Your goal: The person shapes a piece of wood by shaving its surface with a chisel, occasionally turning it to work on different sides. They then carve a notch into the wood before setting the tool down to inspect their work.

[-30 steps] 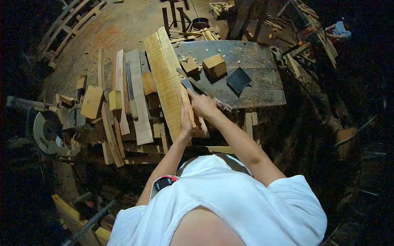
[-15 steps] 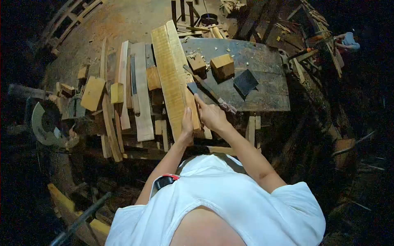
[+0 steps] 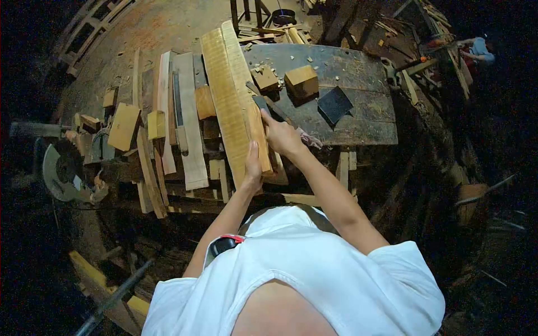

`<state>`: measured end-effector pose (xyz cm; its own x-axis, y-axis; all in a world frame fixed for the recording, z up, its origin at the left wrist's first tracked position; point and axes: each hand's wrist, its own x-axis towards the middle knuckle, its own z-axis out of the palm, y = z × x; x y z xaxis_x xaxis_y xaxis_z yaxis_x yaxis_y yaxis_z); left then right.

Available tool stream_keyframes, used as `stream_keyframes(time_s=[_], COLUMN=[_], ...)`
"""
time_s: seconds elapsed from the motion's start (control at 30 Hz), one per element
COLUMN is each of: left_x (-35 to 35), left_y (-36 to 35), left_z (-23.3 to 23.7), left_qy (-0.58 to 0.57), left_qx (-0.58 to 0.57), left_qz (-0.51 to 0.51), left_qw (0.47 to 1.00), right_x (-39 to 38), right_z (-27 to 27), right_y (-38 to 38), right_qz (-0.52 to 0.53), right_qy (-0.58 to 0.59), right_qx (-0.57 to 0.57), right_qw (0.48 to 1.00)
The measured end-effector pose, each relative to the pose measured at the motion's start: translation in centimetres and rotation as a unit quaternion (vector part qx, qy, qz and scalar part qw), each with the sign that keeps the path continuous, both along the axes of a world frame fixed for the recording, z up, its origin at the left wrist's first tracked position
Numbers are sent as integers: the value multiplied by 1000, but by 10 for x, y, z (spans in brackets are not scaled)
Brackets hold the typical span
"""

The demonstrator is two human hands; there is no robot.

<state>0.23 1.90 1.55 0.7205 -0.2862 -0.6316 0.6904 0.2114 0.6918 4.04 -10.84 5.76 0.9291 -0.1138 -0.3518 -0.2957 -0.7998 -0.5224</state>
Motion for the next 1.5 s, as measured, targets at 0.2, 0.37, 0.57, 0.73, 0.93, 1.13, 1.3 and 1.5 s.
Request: stream_keyframes(time_s=[0.2,0.37,0.57,0.73,0.93,1.13,1.3,1.5], left_x=[6,11,9,7,9,13,18,16], left_y=[6,8,13,13,18,15,9,2], left_z=[8,18,14,12,11,11,13,23], left_qy=[46,68,54,60,72,106,115,73], left_qx=[-51,-46,-93,-44,-116,-102,-171,-88], left_qz=[28,-2,1,-27,-10,-1,26,19], left_qw=[997,997,994,997,991,989,978,993], right_x=[-32,-5,-34,-6,-32,-12,-71,-92], right_z=[18,1,31,1,22,-9,36,34], right_y=[6,5,6,-1,2,-3,1,-1], right_qz=[19,-32,-1,-54,-5,-45,-36,-14], right_qy=[49,7,34,-12,57,-43,25,-16], right_qx=[30,110,100,199,116,189,244,185], right_qw=[998,993,994,978,992,980,969,982])
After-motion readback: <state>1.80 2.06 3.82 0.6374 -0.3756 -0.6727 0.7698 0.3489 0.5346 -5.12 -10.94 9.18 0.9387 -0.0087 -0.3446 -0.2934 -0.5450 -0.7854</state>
